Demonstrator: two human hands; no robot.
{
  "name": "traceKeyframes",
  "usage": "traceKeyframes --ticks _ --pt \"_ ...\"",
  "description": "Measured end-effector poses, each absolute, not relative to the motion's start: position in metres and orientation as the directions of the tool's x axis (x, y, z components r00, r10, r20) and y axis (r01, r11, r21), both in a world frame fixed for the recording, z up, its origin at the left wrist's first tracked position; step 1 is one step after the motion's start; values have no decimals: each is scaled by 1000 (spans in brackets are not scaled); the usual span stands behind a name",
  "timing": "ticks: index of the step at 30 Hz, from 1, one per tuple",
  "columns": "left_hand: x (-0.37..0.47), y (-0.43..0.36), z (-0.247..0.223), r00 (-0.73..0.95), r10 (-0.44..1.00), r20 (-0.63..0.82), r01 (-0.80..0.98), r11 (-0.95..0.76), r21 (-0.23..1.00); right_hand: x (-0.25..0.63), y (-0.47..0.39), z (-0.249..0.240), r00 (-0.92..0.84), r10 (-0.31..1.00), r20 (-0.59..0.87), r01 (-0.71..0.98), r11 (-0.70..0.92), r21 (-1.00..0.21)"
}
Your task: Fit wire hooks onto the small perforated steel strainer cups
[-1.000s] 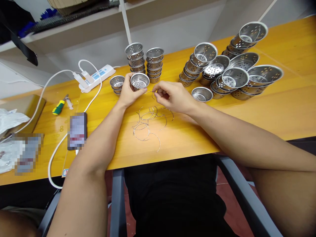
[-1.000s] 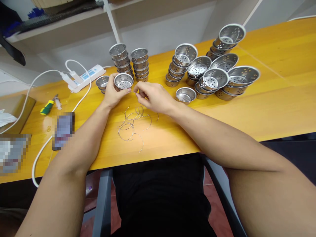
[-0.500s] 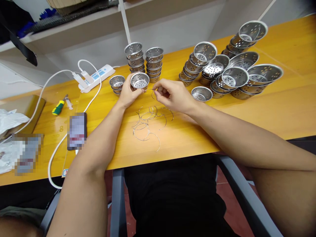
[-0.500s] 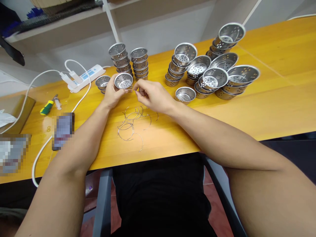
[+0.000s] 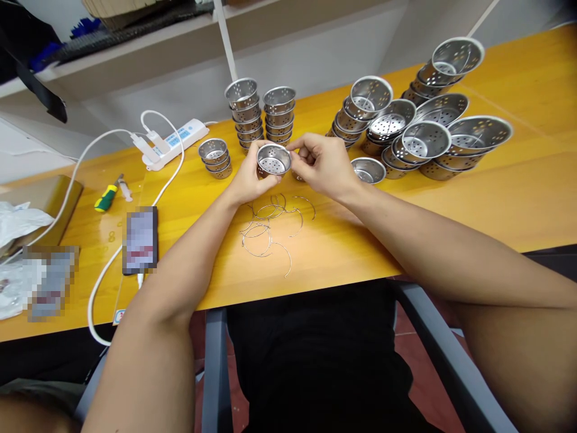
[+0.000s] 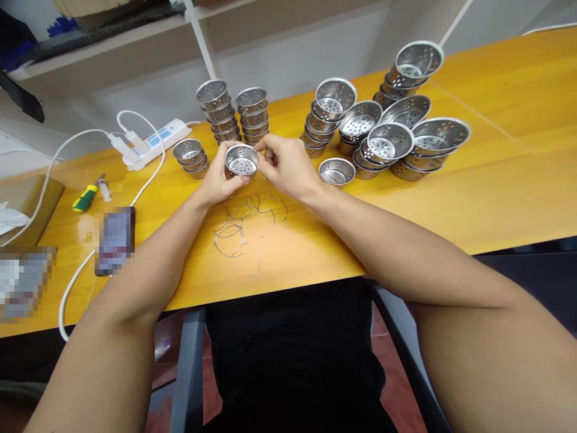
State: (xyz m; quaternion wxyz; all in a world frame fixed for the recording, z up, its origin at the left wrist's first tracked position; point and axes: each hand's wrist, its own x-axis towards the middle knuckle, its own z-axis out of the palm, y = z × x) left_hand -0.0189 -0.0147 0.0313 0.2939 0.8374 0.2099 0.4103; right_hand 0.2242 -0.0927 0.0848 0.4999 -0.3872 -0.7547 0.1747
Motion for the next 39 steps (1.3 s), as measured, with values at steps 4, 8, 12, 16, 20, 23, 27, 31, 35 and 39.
traceKeyframes --ticks 4,8,12,16,20,23,27,31,35,39 --pt "-15 -18 30 573 588 571 140 -756 640 227 -87 80 -162 762 627 433 626 -648" --pt "-13 -22 32 569 573 590 162 -782 602 228 -85 78 -157 775 612 447 609 -656" --pt "-11 -25 34 575 575 582 158 -776 610 228 -86 79 -168 783 599 455 600 -658" --pt "-8 -28 36 578 589 565 150 -757 636 226 -85 78 -151 766 624 448 616 -648" --pt "-6 -30 37 571 617 541 155 -728 668 226 -83 74 -137 758 637 441 623 -646" --pt "-4 -32 38 568 621 540 138 -718 682 227 -82 72 -135 757 639 443 623 -645" --pt "-1 -35 37 550 630 548 160 -724 671 224 -86 75 -133 747 652 433 635 -640" --pt "0 -37 38 532 625 571 178 -742 646 220 -92 80 -146 767 625 399 624 -673" --pt "0 -38 40 535 615 579 178 -752 634 218 -94 82 -139 776 616 348 621 -703" --pt "0 -40 41 532 624 572 195 -748 635 217 -93 82 -128 784 608 341 611 -715"
